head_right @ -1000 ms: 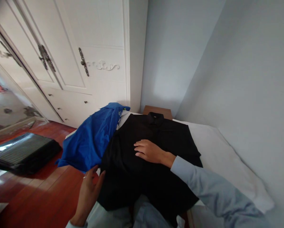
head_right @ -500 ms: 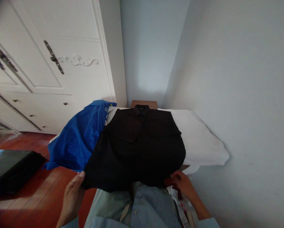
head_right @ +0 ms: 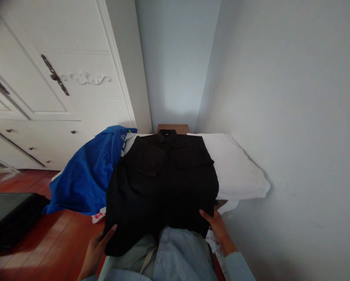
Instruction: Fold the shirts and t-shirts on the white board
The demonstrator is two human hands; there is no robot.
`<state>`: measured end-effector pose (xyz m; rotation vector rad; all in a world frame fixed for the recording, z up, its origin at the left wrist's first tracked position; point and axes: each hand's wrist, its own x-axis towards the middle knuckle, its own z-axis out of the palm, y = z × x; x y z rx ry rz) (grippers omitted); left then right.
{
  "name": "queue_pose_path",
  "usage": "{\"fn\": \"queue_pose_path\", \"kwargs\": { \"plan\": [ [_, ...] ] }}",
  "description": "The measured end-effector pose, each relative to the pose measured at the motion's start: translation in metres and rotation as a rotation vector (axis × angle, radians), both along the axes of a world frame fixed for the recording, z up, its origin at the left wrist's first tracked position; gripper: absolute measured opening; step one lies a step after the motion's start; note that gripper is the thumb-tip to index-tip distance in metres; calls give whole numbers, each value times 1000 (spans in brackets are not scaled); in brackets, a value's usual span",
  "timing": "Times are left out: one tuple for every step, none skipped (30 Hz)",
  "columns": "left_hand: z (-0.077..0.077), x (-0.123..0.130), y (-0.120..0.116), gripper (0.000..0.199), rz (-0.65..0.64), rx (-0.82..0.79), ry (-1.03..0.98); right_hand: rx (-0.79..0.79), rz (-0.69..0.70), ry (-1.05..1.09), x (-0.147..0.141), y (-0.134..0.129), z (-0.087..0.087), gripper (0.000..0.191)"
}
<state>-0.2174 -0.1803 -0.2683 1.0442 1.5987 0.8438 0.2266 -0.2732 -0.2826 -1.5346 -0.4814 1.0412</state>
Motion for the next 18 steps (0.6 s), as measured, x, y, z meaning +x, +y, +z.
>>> {"fn": "queue_pose_path", "kwargs": {
  "plan": [
    [-1,-2,-1,73,5,8,-12,-1,21,27,4,-6,7,62],
    [-2,-4,-1,72,6,17,-35,1,35,50,9,-13,15,59],
    [-2,-5,-2,69,8,28,-65,3,45,69,14,-21,23,57],
    [-2,-5,-2,67,11,40,-97,7,45,81,20,-29,31,55],
    [-1,-5,-3,64,12,50,-129,6,35,90,25,-37,38,54],
    [-1,-4,-3,62,8,57,-160,3,19,93,30,-45,43,53],
    [0,-2,-3,61,-2,58,-187,-2,-1,90,34,-51,46,52],
    [0,0,-3,60,-18,53,-209,-9,-20,79,37,-55,47,52],
    [1,2,-3,60,-35,44,-226,-20,-33,62,39,-59,47,52],
    [1,3,-3,60,-51,31,-238,-30,-37,44,40,-61,45,51],
    [1,4,-3,60,-62,14,-243,-36,-31,30,40,-62,42,50],
    [1,5,-3,61,-66,-3,-243,-37,-25,22,40,-62,38,49],
    [1,5,-2,61,-69,-13,-238,-36,-19,21,39,-62,34,48],
    [1,4,-2,62,-70,-11,-226,-33,-21,26,38,-62,30,46],
    [1,3,-1,63,-72,-1,-209,-30,-29,33,37,-61,26,45],
    [2,3,0,65,-76,19,-190,-29,-43,35,37,-61,21,44],
    [3,2,0,67,-81,45,-168,-33,-53,30,37,-60,18,44],
    [5,3,1,69,-85,76,-145,-45,-57,13,39,-60,15,44]
  ]
}}
